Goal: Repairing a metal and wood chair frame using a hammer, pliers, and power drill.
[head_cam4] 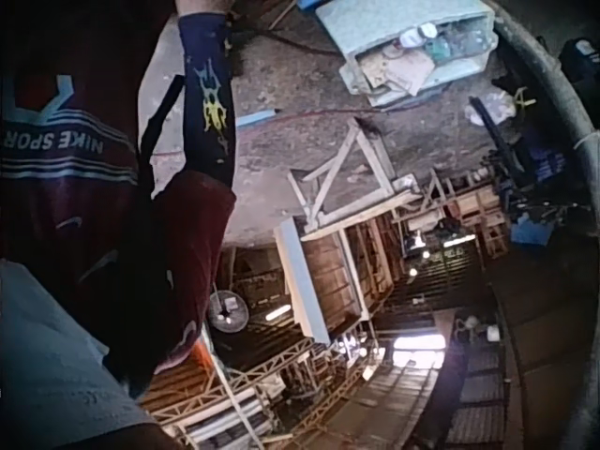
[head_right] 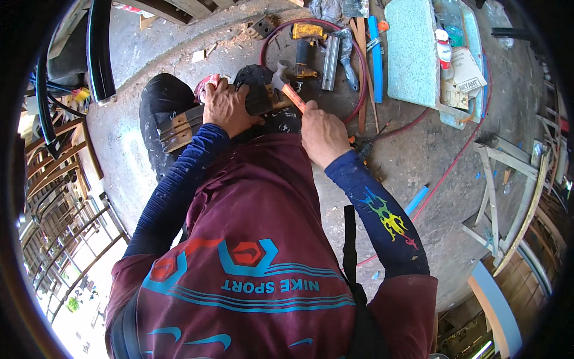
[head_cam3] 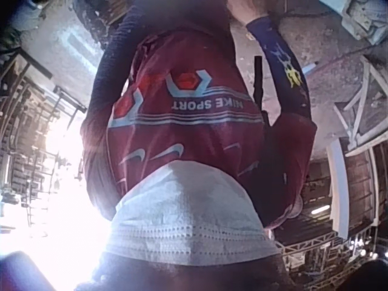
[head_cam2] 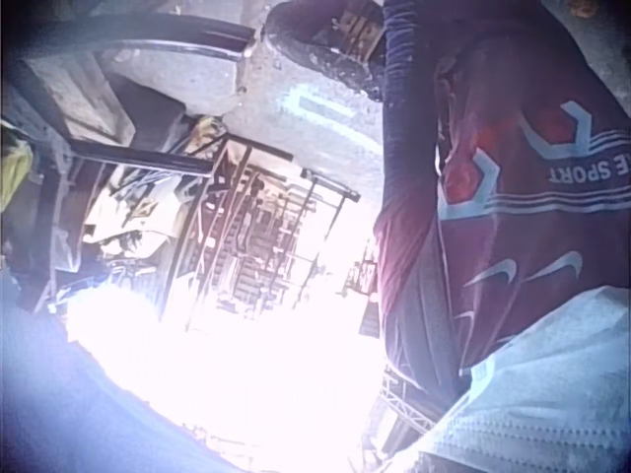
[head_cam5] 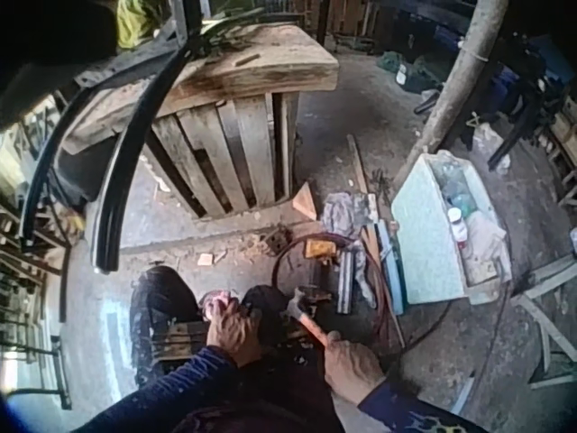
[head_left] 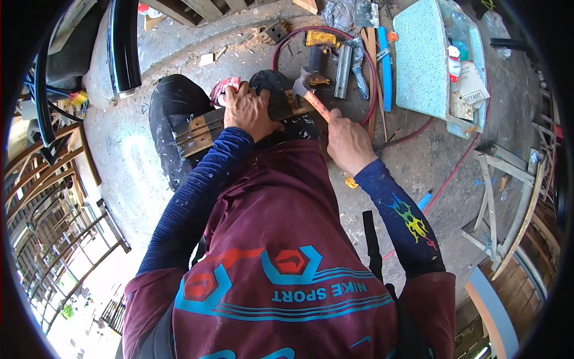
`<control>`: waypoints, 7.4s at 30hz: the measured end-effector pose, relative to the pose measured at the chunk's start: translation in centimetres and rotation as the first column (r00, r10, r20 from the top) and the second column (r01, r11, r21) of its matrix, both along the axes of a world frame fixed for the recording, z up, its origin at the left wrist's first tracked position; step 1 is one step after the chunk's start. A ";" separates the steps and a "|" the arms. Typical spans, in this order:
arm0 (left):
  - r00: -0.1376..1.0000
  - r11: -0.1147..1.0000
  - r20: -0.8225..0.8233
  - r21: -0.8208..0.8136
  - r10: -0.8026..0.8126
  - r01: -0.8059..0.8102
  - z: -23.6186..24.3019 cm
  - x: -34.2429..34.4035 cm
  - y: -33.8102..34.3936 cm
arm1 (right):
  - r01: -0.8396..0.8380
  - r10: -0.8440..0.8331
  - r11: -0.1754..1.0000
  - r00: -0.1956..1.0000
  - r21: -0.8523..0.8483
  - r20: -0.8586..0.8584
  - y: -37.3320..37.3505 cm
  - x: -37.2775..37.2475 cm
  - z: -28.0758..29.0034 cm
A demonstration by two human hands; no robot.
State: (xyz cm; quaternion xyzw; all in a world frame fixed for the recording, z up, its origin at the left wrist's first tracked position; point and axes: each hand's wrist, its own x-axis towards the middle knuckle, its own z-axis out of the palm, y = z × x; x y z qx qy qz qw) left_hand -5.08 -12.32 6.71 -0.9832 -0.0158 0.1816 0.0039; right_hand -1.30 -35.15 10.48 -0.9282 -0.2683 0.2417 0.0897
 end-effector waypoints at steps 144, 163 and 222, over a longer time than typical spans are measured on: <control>0.990 0.999 0.137 0.016 0.033 -0.036 -0.9 -2.6 -0.7 | 0.083 -0.107 0.856 0.994 0.511 0.017 -0.7 4.7 -1.7; 0.965 1.000 0.259 -0.008 0.024 -0.023 -1.4 -1.6 -0.3 | 0.904 -0.214 0.377 0.298 0.203 -0.930 -1.2 -2.0 -4.7; 0.908 0.994 0.416 0.076 0.045 -0.084 -4.1 -2.1 23.0 | 0.981 -0.980 -0.095 -0.122 -0.169 -0.156 -14.2 -7.8 -26.4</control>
